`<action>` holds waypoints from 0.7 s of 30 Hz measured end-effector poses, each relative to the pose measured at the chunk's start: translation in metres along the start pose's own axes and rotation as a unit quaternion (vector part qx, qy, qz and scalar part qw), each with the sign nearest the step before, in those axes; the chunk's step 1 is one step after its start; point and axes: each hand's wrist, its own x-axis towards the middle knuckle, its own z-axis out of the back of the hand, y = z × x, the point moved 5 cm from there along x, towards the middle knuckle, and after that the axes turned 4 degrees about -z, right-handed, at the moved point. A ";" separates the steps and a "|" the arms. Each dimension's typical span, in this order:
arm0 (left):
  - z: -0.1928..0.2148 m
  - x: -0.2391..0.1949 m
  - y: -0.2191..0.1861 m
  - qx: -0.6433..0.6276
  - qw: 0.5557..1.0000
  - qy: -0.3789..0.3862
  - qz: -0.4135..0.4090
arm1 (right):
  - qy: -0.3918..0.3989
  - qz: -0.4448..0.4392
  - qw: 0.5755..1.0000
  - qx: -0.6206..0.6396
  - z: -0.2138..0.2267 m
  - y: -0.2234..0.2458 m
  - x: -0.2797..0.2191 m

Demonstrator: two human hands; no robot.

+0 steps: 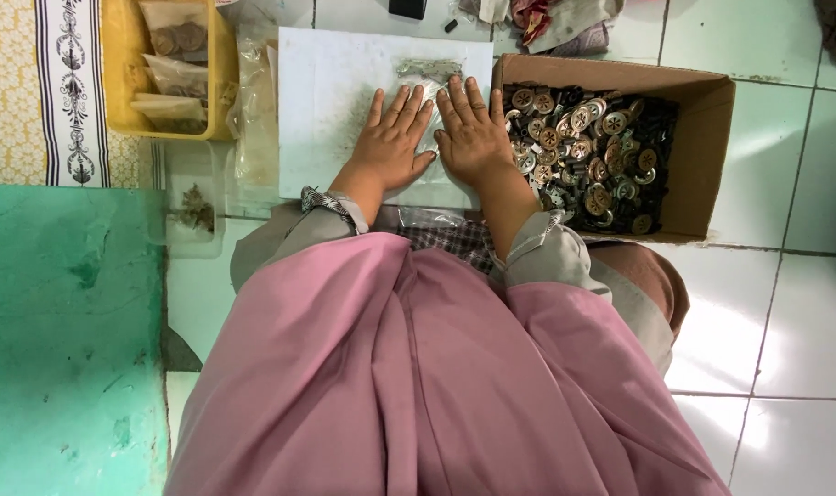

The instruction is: Picking small metal components from a bulk box and placing them into individual plastic bags for packaging.

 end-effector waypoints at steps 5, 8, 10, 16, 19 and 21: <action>-0.003 -0.021 -0.009 0.004 1.000 0.015 -0.012 | 0.014 -0.004 1.000 0.009 0.010 0.004 -0.004; 0.004 -0.027 -0.015 -0.012 1.000 -0.001 -0.003 | -0.009 0.005 1.000 0.014 0.001 0.000 -0.002; 0.005 -0.024 -0.014 -0.018 1.000 0.023 0.002 | -0.018 0.015 1.000 0.008 -0.007 -0.004 0.000; 0.003 -0.023 -0.013 -0.019 0.998 0.064 0.006 | -0.026 0.071 0.997 -0.010 -0.005 0.000 -0.025; 0.002 -0.022 -0.013 -0.012 0.998 0.058 0.002 | -0.034 0.110 0.993 -0.029 -0.010 0.003 -0.055; 0.000 -0.024 -0.013 -0.007 0.998 0.060 -0.001 | -0.048 0.129 0.990 -0.037 -0.016 0.004 -0.076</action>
